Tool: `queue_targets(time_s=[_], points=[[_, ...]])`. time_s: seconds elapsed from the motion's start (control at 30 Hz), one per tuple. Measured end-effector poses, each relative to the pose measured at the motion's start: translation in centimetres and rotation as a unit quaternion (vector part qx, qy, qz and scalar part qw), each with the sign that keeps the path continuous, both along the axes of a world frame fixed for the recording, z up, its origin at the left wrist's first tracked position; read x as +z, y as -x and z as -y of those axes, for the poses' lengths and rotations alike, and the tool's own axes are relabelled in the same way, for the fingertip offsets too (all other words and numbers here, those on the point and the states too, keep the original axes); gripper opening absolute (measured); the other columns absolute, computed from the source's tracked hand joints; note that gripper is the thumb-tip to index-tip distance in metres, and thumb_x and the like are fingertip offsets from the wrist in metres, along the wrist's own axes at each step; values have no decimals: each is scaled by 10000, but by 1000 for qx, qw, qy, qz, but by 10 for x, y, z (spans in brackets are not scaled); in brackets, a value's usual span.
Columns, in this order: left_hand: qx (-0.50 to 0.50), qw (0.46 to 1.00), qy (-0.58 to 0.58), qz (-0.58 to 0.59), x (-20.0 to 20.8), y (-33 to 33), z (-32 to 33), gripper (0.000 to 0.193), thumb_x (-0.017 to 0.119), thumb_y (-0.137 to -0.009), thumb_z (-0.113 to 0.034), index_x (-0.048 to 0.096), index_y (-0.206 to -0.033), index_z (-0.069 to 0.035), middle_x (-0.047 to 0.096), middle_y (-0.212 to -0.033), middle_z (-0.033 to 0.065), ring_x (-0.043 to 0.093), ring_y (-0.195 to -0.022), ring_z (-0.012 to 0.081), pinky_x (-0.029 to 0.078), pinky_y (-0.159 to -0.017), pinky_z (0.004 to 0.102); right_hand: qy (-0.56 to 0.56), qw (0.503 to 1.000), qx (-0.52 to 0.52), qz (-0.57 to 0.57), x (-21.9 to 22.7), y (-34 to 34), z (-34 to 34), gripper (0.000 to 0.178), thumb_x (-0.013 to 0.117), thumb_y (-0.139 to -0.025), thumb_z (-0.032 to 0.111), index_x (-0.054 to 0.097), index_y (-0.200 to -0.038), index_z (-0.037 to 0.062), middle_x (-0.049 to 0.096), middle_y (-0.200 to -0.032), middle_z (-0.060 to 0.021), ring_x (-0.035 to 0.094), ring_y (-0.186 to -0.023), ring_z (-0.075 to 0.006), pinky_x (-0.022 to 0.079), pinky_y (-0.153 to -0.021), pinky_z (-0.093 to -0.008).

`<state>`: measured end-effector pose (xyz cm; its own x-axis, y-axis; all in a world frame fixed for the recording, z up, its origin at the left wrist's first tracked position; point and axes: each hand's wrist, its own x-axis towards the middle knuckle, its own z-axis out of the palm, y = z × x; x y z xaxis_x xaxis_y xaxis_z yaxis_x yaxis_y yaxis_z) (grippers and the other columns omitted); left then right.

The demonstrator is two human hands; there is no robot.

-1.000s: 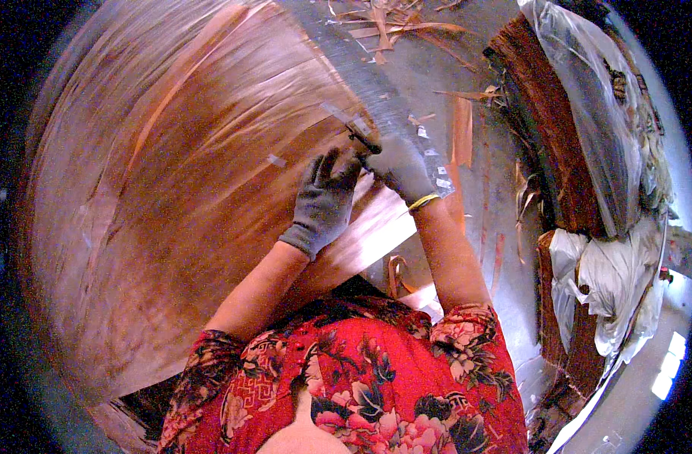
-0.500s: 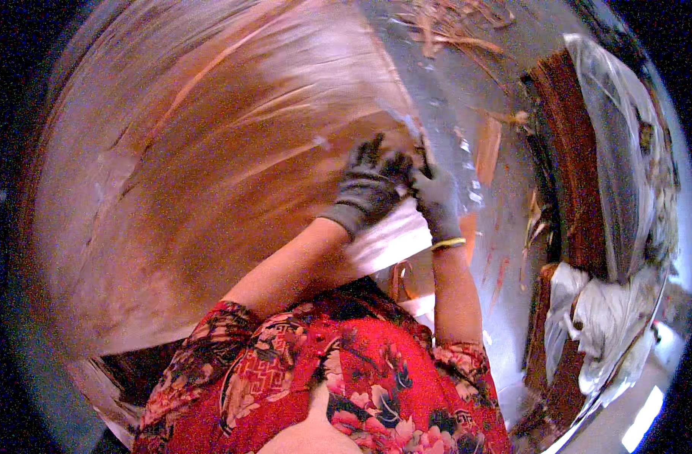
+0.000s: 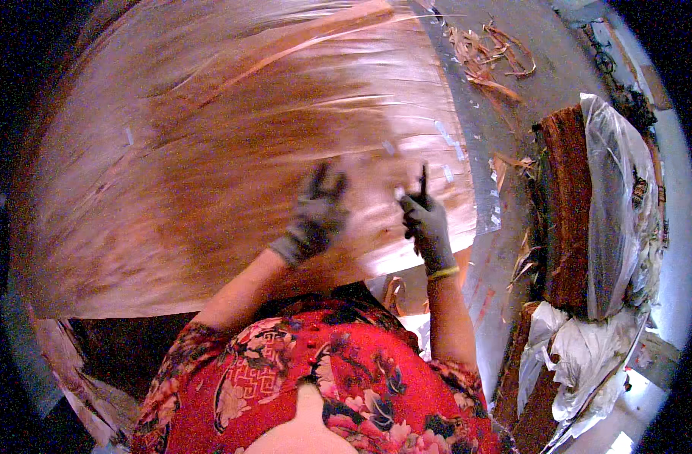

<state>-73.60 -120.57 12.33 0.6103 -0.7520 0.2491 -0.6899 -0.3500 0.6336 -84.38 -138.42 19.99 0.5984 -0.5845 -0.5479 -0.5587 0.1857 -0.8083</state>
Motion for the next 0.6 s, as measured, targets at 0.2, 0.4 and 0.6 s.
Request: queue_targets(time_s=[0.2,0.4,0.6], points=[[239,945,-30,223,-2,-77,-144,847,635,-754,-186,145,-1434,-65,292,-1430,156,225,-1325,396,227,-1049,519,51,980,182,61,-18,-99,-24,224,638,-803,266,613,-813,44,515,-553,0,473,-447,-80,373,-383,-228],[253,934,-128,216,-27,-86,-169,711,573,-787,-276,275,-1388,-42,368,-1381,153,281,-1292,401,234,-1030,544,164,958,227,-60,-33,-131,-22,352,639,-767,388,625,-748,37,558,-545,-33,513,-429,-113,414,-401,-272],[248,934,-145,210,-25,-89,-164,633,565,-782,-288,382,-1333,-36,370,-1378,151,304,-1277,398,243,-1030,538,299,891,286,-188,-23,-139,-16,508,589,-752,529,660,-767,26,635,-680,-175,639,-658,-293,492,-605,-404]])
